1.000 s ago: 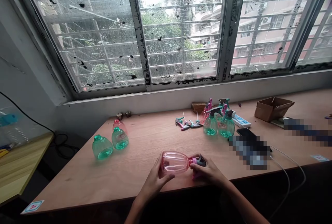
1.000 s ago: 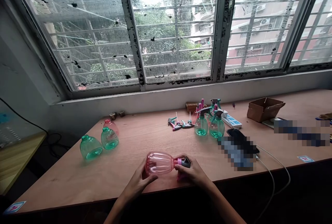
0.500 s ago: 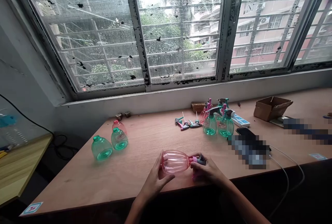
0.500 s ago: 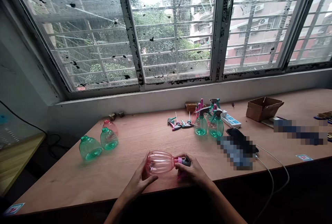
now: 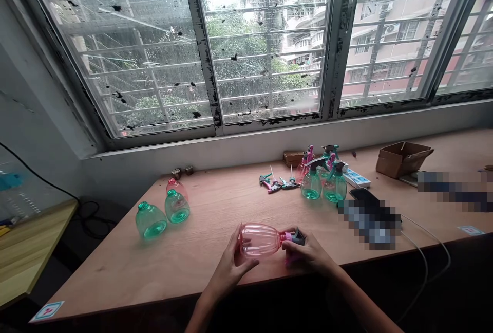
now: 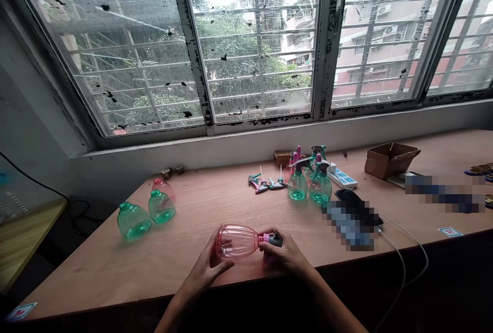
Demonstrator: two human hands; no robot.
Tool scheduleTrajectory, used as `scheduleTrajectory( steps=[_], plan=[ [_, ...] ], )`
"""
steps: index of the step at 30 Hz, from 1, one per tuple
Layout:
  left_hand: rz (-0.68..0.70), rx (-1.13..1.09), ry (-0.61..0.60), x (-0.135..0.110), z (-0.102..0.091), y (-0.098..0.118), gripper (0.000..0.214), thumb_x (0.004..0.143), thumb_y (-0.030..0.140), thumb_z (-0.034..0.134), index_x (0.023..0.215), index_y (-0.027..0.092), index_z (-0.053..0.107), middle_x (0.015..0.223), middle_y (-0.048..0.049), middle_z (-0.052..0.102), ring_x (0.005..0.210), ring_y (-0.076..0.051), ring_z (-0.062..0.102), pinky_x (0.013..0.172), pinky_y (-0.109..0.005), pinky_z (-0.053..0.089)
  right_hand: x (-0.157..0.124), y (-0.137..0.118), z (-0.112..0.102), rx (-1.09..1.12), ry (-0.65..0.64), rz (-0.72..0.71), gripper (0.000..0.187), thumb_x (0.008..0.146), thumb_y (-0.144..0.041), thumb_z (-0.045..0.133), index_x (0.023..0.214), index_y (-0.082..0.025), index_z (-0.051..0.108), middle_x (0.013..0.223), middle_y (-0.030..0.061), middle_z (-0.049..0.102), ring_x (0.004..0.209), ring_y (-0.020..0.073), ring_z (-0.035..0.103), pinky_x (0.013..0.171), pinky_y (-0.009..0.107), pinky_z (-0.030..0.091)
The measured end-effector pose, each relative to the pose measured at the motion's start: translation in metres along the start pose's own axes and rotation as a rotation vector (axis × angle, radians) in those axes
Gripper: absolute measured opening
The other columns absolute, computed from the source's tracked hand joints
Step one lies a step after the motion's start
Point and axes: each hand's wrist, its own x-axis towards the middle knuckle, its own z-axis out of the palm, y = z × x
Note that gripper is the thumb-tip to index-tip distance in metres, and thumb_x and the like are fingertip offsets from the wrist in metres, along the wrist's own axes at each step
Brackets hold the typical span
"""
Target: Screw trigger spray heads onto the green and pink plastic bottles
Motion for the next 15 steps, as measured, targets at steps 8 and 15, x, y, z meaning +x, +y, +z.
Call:
scheduleTrajectory(
  steps=[8, 15],
  plan=[
    [0.012, 0.008, -0.004, -0.0007, 0.0000, -0.0034, 0.097, 0.087, 0.044, 0.071, 0.159, 0.022, 0.011, 0.159, -0.0176, 0.035, 0.139, -0.034, 0.044, 0.118, -0.051, 0.032, 0.0000, -0.0018, 0.0020, -0.006, -0.019, 0.003, 0.049, 0.072, -0.055, 0.082, 0.099, -0.017, 0.067, 0.065, -0.0003, 0.069, 0.055, 0.0200, 0.069, 0.052, 0.031, 0.059],
    [0.049, 0.058, -0.008, -0.0005, -0.0011, -0.0014, 0.094, 0.085, 0.037, 0.074, 0.158, 0.027, 0.015, 0.167, -0.0082, 0.019, 0.152, -0.030, 0.019, 0.125, -0.048, 0.011, -0.0003, -0.0026, 0.0016, -0.018, -0.024, -0.014, 0.047, 0.074, -0.054, 0.081, 0.099, -0.017, 0.066, 0.064, -0.0004, 0.069, 0.054, 0.0195, 0.069, 0.051, 0.030, 0.058]
  ],
)
